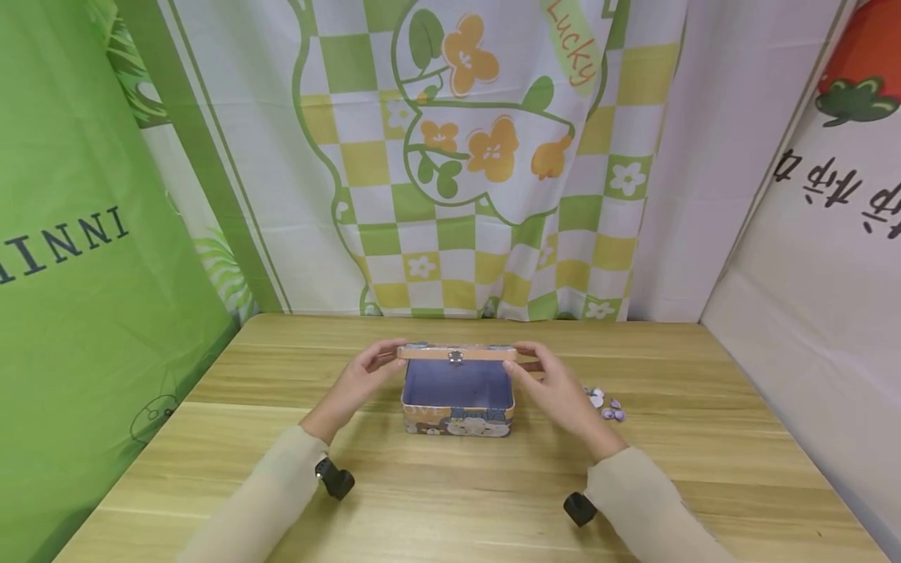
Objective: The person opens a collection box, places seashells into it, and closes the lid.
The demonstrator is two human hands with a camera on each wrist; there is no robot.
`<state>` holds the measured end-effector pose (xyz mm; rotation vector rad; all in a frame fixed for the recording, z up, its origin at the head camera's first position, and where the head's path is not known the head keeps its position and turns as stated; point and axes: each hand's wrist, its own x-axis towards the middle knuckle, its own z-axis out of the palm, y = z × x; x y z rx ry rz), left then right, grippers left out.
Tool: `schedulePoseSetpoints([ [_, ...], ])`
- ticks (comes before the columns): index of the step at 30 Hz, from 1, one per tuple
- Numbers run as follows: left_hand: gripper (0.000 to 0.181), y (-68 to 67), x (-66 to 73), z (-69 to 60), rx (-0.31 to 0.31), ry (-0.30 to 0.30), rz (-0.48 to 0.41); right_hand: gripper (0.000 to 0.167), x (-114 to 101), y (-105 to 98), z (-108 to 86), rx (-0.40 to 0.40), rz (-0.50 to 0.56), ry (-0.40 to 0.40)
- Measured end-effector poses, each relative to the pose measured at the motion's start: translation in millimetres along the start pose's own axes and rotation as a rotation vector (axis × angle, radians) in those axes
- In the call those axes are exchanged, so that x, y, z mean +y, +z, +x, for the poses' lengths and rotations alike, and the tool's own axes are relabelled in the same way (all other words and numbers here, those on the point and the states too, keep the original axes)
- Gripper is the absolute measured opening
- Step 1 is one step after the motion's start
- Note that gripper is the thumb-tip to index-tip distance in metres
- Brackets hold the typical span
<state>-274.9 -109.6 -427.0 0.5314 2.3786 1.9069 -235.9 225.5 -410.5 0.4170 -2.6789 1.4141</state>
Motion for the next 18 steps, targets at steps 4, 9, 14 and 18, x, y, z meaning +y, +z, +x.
schedulePoseSetpoints([
  [4,0.044,1.4,1.1,3.0,0.010,-0.006,-0.043,0.064,2,1,5.4,0.007,0.041,-0.011],
  [9,0.048,2.8,0.0,9.1,0.040,-0.009,-0.040,0.068,0,2,13.8,0.017,0.060,0.007],
  [14,0.047,2.8,0.6,18.1,0.064,0.015,-0.046,0.069,-2,2,24.2,0.037,0.109,0.019],
  [18,0.045,2.3,0.2,24.6,0.073,0.038,-0.085,0.068,-2,3,31.0,0.057,0.191,0.009],
])
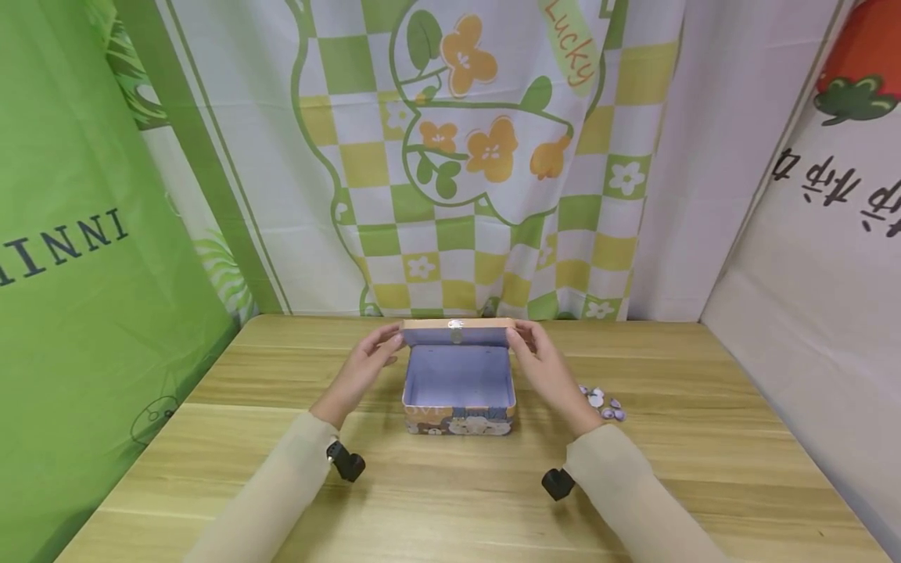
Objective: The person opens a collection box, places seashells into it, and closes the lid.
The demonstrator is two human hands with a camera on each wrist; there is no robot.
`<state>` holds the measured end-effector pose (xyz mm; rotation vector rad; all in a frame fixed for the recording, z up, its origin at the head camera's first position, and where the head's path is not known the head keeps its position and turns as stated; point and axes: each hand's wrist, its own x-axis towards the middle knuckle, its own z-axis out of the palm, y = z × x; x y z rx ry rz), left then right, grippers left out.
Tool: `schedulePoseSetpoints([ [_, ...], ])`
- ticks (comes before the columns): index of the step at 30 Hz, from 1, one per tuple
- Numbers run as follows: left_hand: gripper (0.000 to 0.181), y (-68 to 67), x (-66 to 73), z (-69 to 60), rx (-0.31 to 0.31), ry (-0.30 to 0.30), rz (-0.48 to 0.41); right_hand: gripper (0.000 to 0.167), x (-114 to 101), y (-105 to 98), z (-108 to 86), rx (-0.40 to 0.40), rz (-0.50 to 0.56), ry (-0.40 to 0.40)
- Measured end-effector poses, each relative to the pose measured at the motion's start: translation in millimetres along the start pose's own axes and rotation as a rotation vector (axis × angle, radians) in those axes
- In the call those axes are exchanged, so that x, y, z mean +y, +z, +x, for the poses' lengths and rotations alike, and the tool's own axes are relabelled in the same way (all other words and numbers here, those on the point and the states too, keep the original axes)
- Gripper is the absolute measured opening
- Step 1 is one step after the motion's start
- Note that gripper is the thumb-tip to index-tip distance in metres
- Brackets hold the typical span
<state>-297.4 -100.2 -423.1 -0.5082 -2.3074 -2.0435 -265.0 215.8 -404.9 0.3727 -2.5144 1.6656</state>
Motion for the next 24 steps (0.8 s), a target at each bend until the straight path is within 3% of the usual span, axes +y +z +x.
schedulePoseSetpoints([
  [10,0.050,0.4,-5.1,8.8,0.012,-0.005,-0.009,0.065,0,2,6.8,0.000,0.061,0.000],
  [16,0.052,2.1,-8.3,14.8,-0.030,-0.024,-0.004,0.063,4,4,13.8,-0.015,0.057,0.031],
  [24,0.056,7.5,-10.2,22.6,-0.064,-0.083,0.035,0.062,10,7,20.5,-0.092,0.089,-0.004],
])
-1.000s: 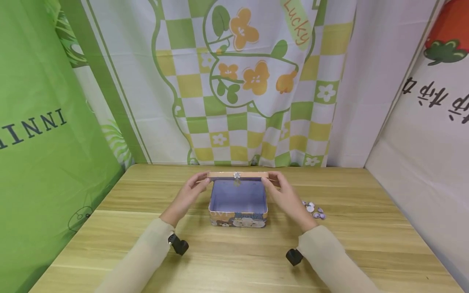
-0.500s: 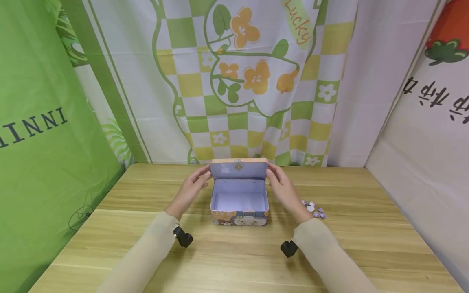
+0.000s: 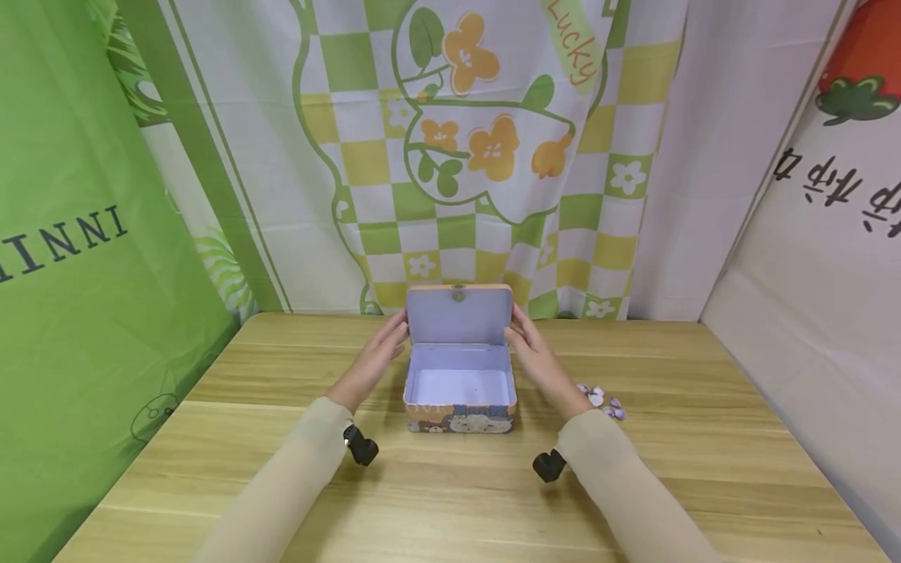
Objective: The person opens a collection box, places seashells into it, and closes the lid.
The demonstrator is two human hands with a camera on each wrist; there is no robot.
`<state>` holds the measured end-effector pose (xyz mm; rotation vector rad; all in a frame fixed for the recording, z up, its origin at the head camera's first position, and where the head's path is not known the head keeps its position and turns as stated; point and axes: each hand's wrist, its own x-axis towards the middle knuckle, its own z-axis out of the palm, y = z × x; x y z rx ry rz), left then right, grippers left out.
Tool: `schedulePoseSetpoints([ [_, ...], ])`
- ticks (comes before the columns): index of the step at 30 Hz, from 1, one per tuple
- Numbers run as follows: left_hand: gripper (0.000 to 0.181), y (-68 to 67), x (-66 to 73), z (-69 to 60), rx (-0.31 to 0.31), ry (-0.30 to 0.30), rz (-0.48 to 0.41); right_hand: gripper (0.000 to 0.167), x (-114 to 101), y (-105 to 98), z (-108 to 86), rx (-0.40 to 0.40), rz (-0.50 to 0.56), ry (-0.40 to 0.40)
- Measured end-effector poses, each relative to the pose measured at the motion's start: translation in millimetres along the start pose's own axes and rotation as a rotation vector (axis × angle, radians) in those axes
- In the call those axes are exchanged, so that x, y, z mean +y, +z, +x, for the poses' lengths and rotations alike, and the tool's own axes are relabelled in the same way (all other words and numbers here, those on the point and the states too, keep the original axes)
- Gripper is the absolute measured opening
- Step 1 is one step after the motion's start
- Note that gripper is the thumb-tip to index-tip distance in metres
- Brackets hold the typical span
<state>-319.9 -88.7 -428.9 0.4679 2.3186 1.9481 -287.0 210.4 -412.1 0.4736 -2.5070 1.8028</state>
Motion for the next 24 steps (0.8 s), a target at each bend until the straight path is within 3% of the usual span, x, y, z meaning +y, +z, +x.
schedulePoseSetpoints([
  [4,0.059,1.8,-2.7,2.7,-0.020,-0.024,0.010,0.062,6,1,4.0,-0.012,0.015,-0.006],
  [10,0.061,3.1,-8.1,10.2,-0.055,0.000,-0.051,0.065,21,3,15.0,-0.015,0.078,-0.012],
  [19,0.060,6.7,-18.3,24.9,-0.046,-0.029,-0.128,0.063,32,6,27.3,0.002,0.130,0.103],
  [24,0.057,9.6,-25.6,27.0,-0.040,-0.072,-0.112,0.062,36,10,26.9,0.002,0.147,0.121],
])
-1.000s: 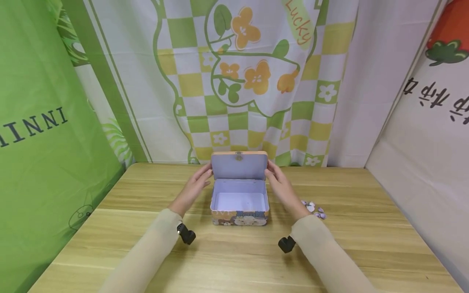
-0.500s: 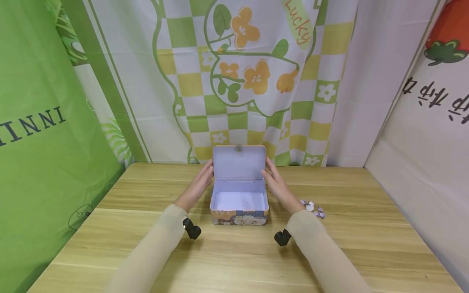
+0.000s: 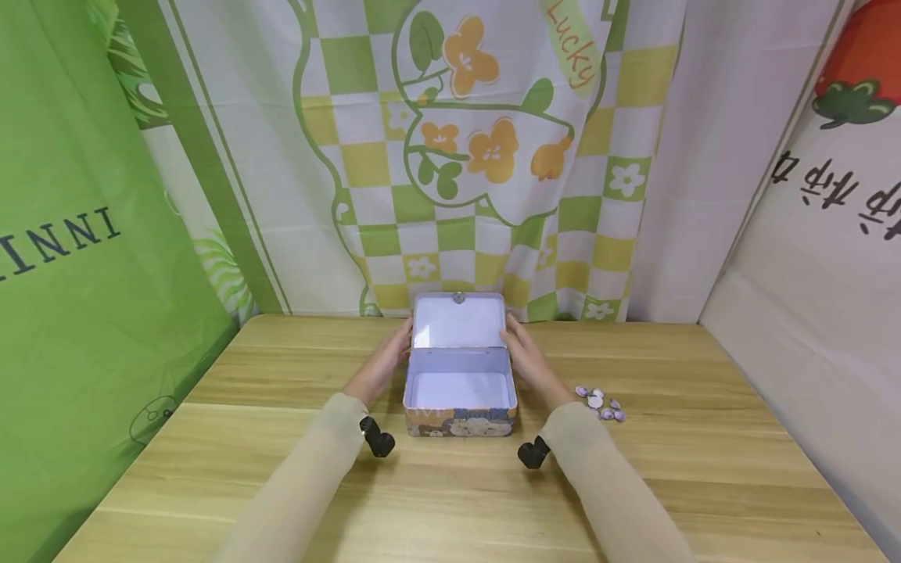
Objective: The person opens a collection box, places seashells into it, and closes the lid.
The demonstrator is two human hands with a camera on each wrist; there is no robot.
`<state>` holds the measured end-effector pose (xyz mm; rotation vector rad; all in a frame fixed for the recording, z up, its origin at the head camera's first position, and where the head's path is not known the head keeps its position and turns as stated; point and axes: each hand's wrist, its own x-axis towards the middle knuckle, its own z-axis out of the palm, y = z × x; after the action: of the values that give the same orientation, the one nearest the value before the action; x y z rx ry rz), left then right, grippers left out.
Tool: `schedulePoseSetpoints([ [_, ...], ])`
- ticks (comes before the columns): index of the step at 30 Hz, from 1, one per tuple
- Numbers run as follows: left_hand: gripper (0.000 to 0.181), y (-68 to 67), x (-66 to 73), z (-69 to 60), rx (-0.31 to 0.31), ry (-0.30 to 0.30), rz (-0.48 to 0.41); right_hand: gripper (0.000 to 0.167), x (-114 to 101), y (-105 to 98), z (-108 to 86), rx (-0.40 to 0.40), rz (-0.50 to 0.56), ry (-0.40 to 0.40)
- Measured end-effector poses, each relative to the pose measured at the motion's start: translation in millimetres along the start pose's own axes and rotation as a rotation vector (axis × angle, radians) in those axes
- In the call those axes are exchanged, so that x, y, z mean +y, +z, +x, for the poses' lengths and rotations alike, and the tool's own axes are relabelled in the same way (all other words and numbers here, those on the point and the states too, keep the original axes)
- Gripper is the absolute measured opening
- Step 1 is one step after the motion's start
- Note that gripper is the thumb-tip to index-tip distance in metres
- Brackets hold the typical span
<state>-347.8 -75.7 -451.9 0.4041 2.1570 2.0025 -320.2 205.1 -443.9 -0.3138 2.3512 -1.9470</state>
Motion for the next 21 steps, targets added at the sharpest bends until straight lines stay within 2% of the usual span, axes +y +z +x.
schedulePoseSetpoints([
  [6,0.064,1.9,-1.6,-5.0,0.016,-0.057,0.012,0.059,6.2,2.6,-1.6,0.004,-0.008,0.019],
  [12,0.062,2.9,0.9,-4.9,-0.009,-0.048,0.000,0.056,9.0,3.1,-3.2,0.013,-0.015,0.018],
  [21,0.059,4.0,-1.0,-2.6,-0.020,-0.045,0.017,0.058,10.5,0.5,-6.8,0.033,-0.033,0.070],
])
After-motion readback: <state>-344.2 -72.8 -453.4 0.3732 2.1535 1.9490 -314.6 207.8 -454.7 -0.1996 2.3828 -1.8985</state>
